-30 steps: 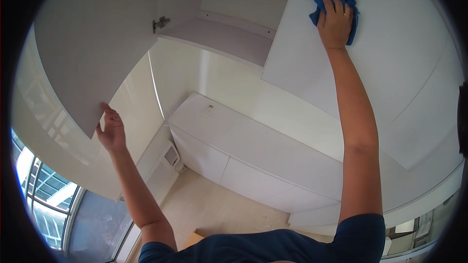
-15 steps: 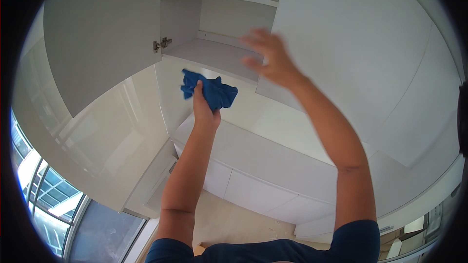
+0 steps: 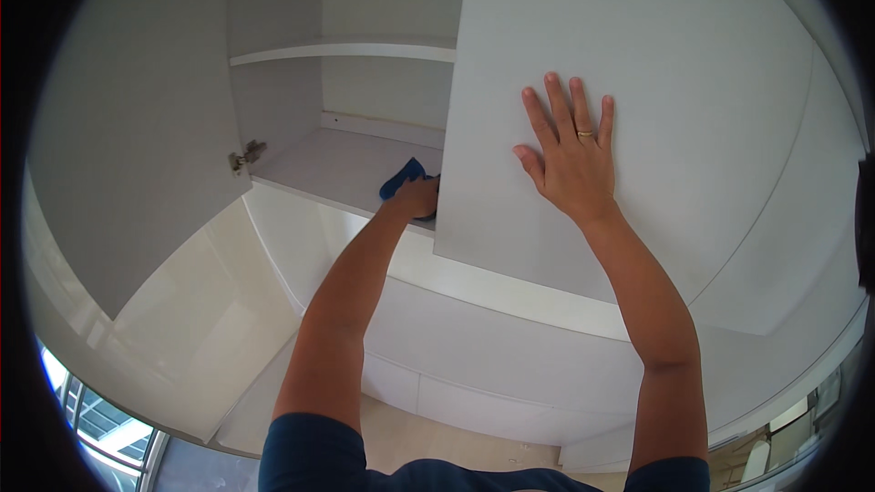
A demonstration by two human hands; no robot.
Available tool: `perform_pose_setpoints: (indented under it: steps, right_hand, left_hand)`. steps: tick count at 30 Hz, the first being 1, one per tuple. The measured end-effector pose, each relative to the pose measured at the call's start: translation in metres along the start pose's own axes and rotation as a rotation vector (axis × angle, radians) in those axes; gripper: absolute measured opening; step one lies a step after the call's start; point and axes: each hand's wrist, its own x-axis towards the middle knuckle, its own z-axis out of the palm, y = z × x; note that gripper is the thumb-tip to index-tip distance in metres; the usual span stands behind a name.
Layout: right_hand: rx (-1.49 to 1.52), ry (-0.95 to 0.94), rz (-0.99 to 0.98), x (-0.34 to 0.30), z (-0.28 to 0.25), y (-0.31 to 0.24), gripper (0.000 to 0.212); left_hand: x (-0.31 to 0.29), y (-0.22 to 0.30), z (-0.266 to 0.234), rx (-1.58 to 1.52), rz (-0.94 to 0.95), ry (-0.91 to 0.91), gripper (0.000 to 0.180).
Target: The person wipes the interior and exterior surfaces of white cabinets and a wooden corner shelf using a blue cloth.
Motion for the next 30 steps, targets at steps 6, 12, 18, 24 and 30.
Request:
perform_pose_setpoints:
  steps: [6,12,18,24,30]
  right_hand:
    - [-0.128,-0.003,0.007,-0.008,0.009,0.006,0.061]
    - [-0.187,0.070,-0.099,-0.013,0.007,0.022,0.059]
    - [-0.153,0.177,-0.188,-0.004,0.022,0.026,0.060]
    - [-0.110,0.199,-0.190,0.004,0.029,0.012,0.057]
    - [-0.096,0.221,-0.142,0.000,0.034,0.013,0.056]
  left_hand:
    - [0.099,-0.028,0.016,-0.126,0.173,0.022,0.071]
    - [0.139,-0.097,-0.008,-0.028,-0.099,0.013,0.077]
    - [0.046,-0.282,-0.060,0.113,-0.390,0.097,0.074]
    - [-0.007,-0.288,-0.062,0.128,-0.374,0.119,0.060]
    - [-0.016,-0.091,-0.025,-0.035,-0.006,0.038,0.056]
